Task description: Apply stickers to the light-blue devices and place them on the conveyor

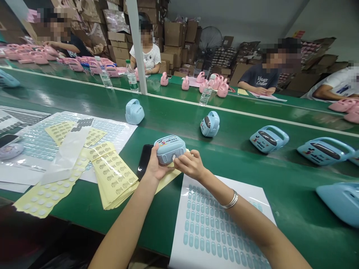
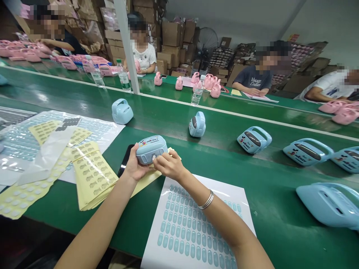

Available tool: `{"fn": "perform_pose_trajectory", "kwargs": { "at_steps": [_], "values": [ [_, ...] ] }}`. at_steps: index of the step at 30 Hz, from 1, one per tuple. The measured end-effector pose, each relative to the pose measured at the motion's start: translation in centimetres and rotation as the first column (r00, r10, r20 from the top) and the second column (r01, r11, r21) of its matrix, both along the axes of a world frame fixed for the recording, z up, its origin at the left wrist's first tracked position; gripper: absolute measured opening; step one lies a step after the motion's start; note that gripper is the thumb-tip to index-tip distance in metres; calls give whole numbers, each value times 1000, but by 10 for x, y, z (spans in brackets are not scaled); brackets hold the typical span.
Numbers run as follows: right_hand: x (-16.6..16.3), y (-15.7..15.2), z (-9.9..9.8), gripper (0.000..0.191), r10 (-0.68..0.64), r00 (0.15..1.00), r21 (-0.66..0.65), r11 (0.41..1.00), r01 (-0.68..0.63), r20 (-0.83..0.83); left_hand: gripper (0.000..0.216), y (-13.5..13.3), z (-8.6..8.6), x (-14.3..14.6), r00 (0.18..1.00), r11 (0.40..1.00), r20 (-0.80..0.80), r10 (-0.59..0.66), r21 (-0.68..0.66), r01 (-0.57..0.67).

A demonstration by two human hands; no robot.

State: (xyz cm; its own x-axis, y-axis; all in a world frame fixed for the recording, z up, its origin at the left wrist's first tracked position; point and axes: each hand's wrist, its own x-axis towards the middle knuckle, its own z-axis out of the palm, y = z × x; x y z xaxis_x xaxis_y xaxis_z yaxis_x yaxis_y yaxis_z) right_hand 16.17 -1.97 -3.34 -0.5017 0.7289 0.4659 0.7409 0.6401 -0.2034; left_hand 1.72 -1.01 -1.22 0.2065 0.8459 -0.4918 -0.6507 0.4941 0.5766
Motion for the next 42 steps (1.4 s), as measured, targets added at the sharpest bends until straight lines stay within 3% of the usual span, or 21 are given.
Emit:
{"fn": "perform_pose_trajectory", "kwargs": {
  "at_steps": [5, 9, 14, 18, 23, 28, 33, 42],
  "values": [
    [6, 2, 5, 22, -97, 987, -94, 992, 85, -132, 41, 2, 3, -3, 1000, 1000, 9, 19, 4, -20],
    [23, 27, 20, 16, -134, 974, -295, 953, 77, -180, 40, 7, 3, -10, 990, 991, -60, 129, 37, -127],
    [33, 60, 31, 12, -43, 995, -569, 822, -17, -93, 37, 10, 5, -16, 978, 981, -82, 192, 39, -190],
    [26, 78, 31, 8, 63, 996, -724, 690, 4, 65, 36, 10, 6, -16, 980, 983, -75, 182, 18, -181],
    [11, 98, 31, 21, 159, 955, -802, 586, 112, 250, 38, 11, 5, -15, 980, 984, -87, 179, 14, -178],
    [1, 111, 30, 21, 217, 916, -836, 516, 187, 338, 38, 10, 7, -17, 983, 985, -75, 170, 7, -170],
    [-6, 114, 30, 23, 236, 882, -819, 522, 239, 408, 40, 10, 7, -16, 981, 984, -71, 178, -4, -179],
    [-1, 104, 30, 24, 206, 860, -728, 642, 242, 467, 38, 10, 7, -15, 980, 981, -58, 190, -17, -191]
  ]
}}
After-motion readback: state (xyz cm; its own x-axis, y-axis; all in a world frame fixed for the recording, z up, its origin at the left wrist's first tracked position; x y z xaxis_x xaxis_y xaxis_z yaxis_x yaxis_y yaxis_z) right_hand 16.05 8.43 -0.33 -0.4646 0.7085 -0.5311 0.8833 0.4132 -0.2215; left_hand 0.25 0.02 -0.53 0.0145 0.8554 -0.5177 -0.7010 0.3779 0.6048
